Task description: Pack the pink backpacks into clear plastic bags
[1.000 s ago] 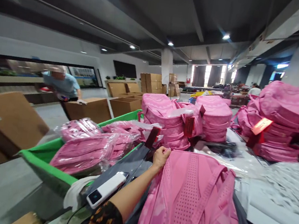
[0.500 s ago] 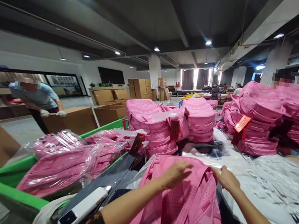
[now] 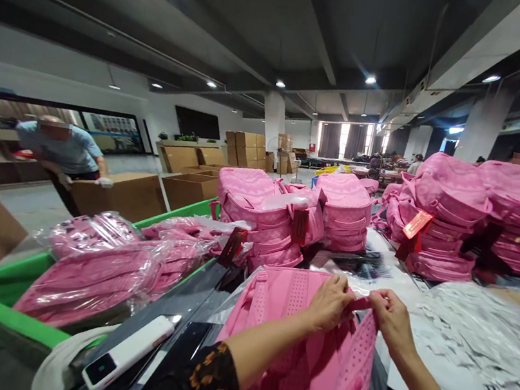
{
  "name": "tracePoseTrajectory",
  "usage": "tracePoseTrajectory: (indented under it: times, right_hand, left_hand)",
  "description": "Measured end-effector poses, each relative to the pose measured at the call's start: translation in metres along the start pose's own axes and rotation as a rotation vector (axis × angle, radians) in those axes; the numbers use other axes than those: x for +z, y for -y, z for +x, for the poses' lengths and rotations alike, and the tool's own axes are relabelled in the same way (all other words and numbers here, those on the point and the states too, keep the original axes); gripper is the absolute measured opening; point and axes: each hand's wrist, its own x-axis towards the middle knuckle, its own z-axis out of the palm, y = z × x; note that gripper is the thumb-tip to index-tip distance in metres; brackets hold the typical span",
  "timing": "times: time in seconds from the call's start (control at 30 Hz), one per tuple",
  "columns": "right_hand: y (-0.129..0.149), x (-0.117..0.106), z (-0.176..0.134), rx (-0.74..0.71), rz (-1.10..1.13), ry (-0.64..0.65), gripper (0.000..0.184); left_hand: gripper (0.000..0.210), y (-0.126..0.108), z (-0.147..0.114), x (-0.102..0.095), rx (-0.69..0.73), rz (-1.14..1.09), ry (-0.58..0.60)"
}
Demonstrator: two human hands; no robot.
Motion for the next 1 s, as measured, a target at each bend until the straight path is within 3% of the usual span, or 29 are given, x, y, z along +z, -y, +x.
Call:
tracePoseTrajectory:
  times: [0.07,0.13,0.23,0.3,0.43,0.57,0.7,0.77,0.83,0.93,1.0]
  right_hand:
    - [0.005,0.003,0.006,0.021,0.085,0.006,0.057]
    - [0.014,0.006,0.011,-0.047,0.112,0.06,0.057]
    - [0.027,0.009,0.013,-0.221,0.066,0.168,0.055]
    - [0.028,0.008,0.009,-0.302,0.019,0.17,0.052]
    - [0.018,0.005,0.0,-0.267,0.035,0.061,0.053]
    - [0.013,0.007,0.002,-0.153,0.111,0.103,0.056]
    - [0.012,0.005,0.009,0.016,0.156,0.072,0.06]
    - [0.01,0.005,0.01,0.072,0.146,0.119,0.062]
    - [0.01,0.008,0.009,0.092,0.128,0.186,0.064]
    - [0.014,0.016,0.007,0.114,0.119,0.251,0.069]
    - [0.017,0.019,0.005,0.083,0.114,0.256,0.069]
  left_hand:
    - [0.017,0.003,-0.006,-0.003,0.066,-0.039,-0.089]
    - [0.013,0.01,-0.009,-0.011,0.146,-0.053,-0.125]
    - [0.015,0.027,-0.007,-0.029,0.253,0.102,-0.054]
    - [0.015,0.038,-0.007,-0.041,0.239,0.186,0.032]
    - [0.013,0.042,-0.015,-0.046,0.113,0.159,0.071]
    - [0.032,0.043,-0.024,-0.045,-0.203,0.018,0.062]
    - [0.027,0.073,-0.043,-0.064,-0.34,-0.071,0.161]
    - [0.021,0.085,-0.056,-0.075,-0.361,-0.118,0.197]
    - [0.019,0.081,-0.066,-0.082,-0.372,-0.15,0.149]
    - [0.031,0.051,-0.066,-0.077,-0.335,-0.205,0.01]
    - [0.026,0.025,-0.057,-0.062,-0.273,-0.327,0.055]
